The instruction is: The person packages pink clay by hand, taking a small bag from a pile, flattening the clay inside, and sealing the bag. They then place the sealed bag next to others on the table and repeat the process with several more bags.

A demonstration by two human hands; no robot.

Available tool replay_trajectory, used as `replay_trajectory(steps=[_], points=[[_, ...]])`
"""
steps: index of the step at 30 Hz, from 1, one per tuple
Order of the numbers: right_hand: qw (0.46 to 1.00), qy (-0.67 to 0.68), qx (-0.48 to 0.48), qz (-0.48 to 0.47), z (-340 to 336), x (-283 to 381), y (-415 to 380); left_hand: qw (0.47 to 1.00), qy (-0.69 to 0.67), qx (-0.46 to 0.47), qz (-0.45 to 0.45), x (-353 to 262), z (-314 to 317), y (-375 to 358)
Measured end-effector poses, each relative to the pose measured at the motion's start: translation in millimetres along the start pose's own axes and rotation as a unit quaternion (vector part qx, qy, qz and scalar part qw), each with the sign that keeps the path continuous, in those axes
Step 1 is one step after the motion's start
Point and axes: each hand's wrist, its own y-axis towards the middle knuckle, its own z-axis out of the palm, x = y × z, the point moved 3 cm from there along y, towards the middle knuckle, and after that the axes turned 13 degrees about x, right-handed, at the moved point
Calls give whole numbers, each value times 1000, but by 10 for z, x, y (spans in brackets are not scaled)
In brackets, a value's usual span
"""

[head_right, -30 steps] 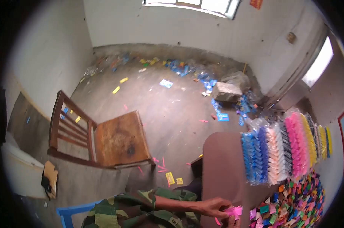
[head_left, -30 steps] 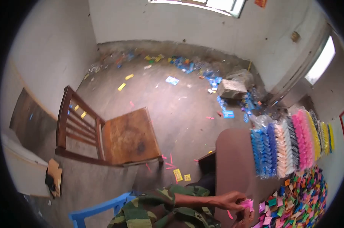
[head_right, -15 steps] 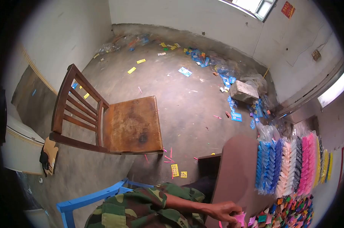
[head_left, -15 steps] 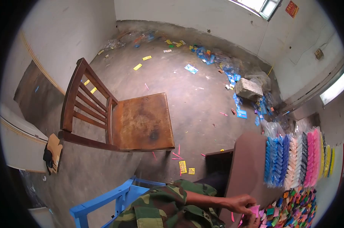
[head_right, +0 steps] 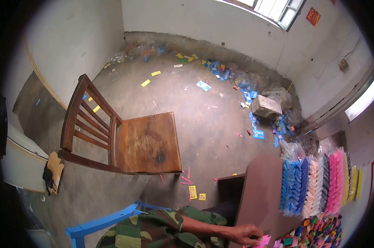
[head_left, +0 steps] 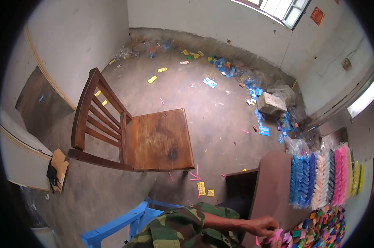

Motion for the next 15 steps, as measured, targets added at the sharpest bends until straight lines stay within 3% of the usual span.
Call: replay_trajectory(steps=[9,12,15], points=[[994,12,108,3,-612,-244,-182,995,-58,76,-23,-240,199,15],[996,-89,22,-1,-604,-238,-311,997,-49,30,-60,-105,366,33],[997,-76,11,30,-551,-216,-411,996,35,73,-38,168,437,100]])
